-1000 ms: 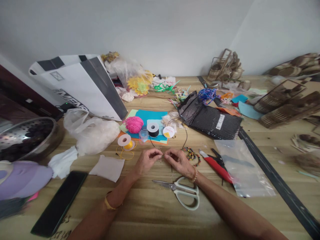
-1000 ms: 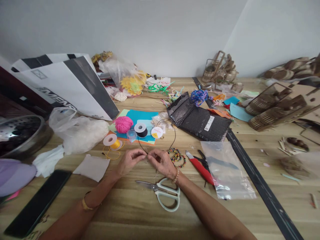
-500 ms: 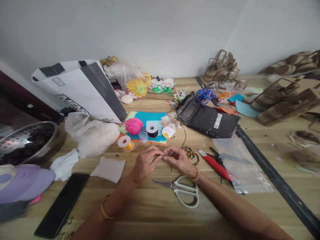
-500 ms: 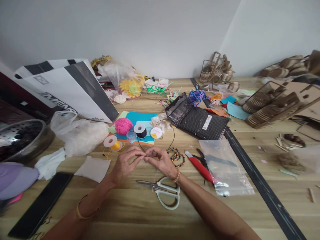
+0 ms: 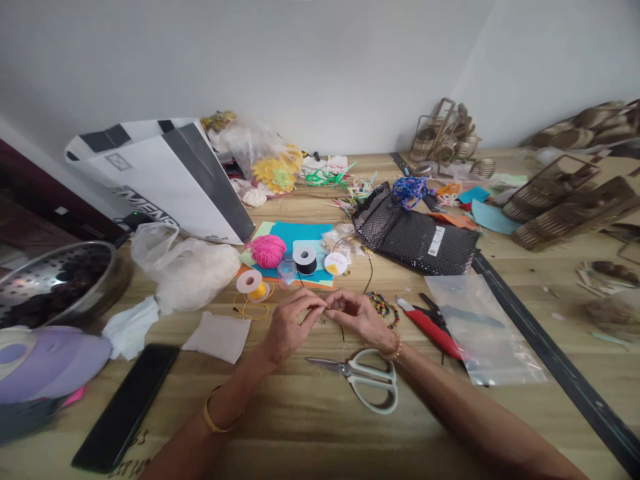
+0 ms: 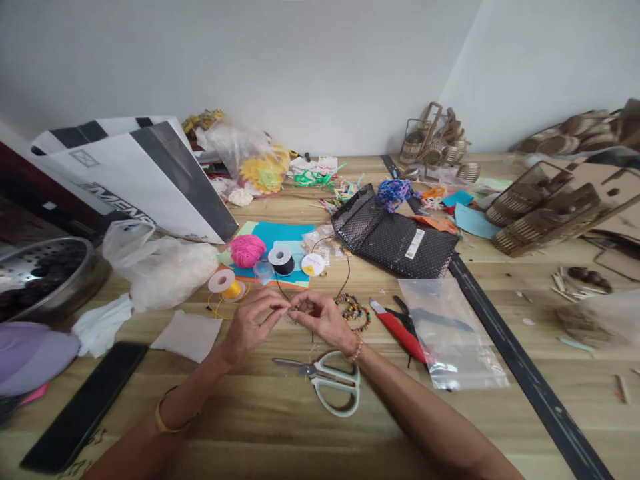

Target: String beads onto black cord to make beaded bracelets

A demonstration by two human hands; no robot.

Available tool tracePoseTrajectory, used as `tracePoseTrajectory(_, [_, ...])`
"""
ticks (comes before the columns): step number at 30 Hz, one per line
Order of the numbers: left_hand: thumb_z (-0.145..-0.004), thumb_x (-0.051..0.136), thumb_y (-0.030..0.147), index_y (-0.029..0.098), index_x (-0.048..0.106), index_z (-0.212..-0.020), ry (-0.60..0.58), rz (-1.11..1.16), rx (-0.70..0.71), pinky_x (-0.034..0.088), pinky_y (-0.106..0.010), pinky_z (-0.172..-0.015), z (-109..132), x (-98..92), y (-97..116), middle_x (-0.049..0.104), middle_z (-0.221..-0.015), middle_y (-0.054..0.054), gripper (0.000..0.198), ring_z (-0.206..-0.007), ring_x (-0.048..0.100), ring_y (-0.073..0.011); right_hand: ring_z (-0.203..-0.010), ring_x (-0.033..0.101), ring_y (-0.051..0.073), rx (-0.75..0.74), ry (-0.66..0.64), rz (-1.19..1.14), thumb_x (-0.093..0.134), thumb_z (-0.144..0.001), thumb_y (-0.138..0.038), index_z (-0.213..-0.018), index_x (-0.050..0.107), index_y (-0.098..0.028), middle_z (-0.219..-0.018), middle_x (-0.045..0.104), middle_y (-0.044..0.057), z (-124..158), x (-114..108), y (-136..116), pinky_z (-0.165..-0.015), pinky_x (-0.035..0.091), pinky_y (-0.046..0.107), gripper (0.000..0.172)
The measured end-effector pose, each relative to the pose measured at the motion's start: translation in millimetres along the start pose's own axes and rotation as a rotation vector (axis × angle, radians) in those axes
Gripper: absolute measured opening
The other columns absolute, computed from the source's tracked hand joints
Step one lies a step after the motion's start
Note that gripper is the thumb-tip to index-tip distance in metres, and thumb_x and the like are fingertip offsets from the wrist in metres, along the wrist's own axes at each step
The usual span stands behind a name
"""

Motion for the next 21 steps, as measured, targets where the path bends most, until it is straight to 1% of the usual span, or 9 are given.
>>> tracePoseTrajectory(5, [-0.088, 0.055, 0.015, 0.016, 0.066, -0.083, -0.020, -0.037, -0.003, 0.051, -0.026, -0.071, 1, 1.8, -4, 0.067, -0.079, -0.006, 0.012, -0.077, 0.063, -0.0156, -0.049, 0.044, 0.007, 0.040, -0.021, -0.029, 0.068, -0.080, -0.046, -0.079, 0.061, -0.015, -0.059, 0.055, -0.003, -1, 1, 2, -0.047, 0.035, 0.019, 0.032])
tracePoseTrajectory(9, [-0.088, 0.055, 0.015, 0.016, 0.065, -0.082, -0.024, -0.041, -0.008, 0.051, -0.027, -0.071, 2, 3.7, -8, 0.067, -0.079, -0.006, 0.012, -0.078, 0.063, -0.0160, -0.051, 0.050, 0.008, 0.093, -0.032, -0.095, 0.071, -0.077, -0.047, -0.081, 0.060, -0.015, -0.062, 0.059, -0.002, -1, 2, 8, -0.049, 0.041, 0.020, 0.034])
tracePoseTrajectory(11, [-0.088, 0.055, 0.015, 0.017, 0.065, -0.082, -0.022, -0.045, -0.009, 0.051, -0.027, -0.071, 2, 4.6, -10, 0.067, -0.079, -0.006, 0.012, -0.078, 0.063, -0.0161, -0.052, 0.050, 0.008, 0.102, -0.030, -0.105, 0.073, -0.074, -0.047, -0.080, 0.061, -0.015, -0.062, 0.059, -0.002, -1, 2, 11, -0.049, 0.042, 0.020, 0.035])
tracePoseTrajectory(14, [-0.087, 0.056, 0.016, 0.017, 0.066, -0.081, -0.020, -0.047, -0.007, 0.051, -0.027, -0.070, 3, 5.8, -11, 0.066, -0.077, -0.006, 0.012, -0.076, 0.064, -0.0158, -0.049, 0.047, 0.007, 0.094, -0.008, -0.058, 0.072, -0.075, -0.048, -0.077, 0.061, -0.015, -0.058, 0.055, -0.003, -2, 0, 12, -0.047, 0.040, 0.019, 0.035])
tracePoseTrajectory(18, [-0.087, 0.056, 0.016, 0.017, 0.066, -0.080, -0.027, -0.032, -0.047, 0.051, -0.027, -0.071, 3, 6.8, -14, 0.067, -0.078, -0.006, 0.012, -0.076, 0.063, -0.0162, -0.046, 0.039, 0.006, 0.062, 0.009, 0.019, 0.069, -0.079, -0.048, -0.076, 0.061, -0.015, -0.052, 0.047, -0.006, -2, -2, 11, -0.043, 0.031, 0.018, 0.035])
tracePoseTrajectory(19, [-0.087, 0.056, 0.017, 0.017, 0.066, -0.080, -0.032, -0.024, -0.061, 0.051, -0.027, -0.071, 3, 7.3, -16, 0.067, -0.078, -0.006, 0.012, -0.077, 0.063, -0.0164, -0.045, 0.038, 0.006, 0.060, 0.006, 0.025, 0.069, -0.079, -0.048, -0.076, 0.061, -0.015, -0.052, 0.046, -0.006, -2, -2, 10, -0.043, 0.030, 0.018, 0.034])
tracePoseTrajectory(21, [-0.086, 0.056, 0.018, 0.017, 0.066, -0.079, -0.041, 0.006, -0.093, 0.051, -0.027, -0.071, 3, 8.9, -20, 0.067, -0.078, -0.006, 0.012, -0.077, 0.063, -0.0167, -0.045, 0.041, 0.006, 0.070, -0.013, 0.005, 0.068, -0.080, -0.048, -0.079, 0.061, -0.015, -0.054, 0.049, -0.006, -2, -2, 11, -0.042, 0.033, 0.018, 0.034])
Point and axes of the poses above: each hand's wrist, its own z-axis away from the middle knuckle, its own x-axis out of the palm, y = z × x, the point moved 7 cm from there along -z, towards the middle knuckle
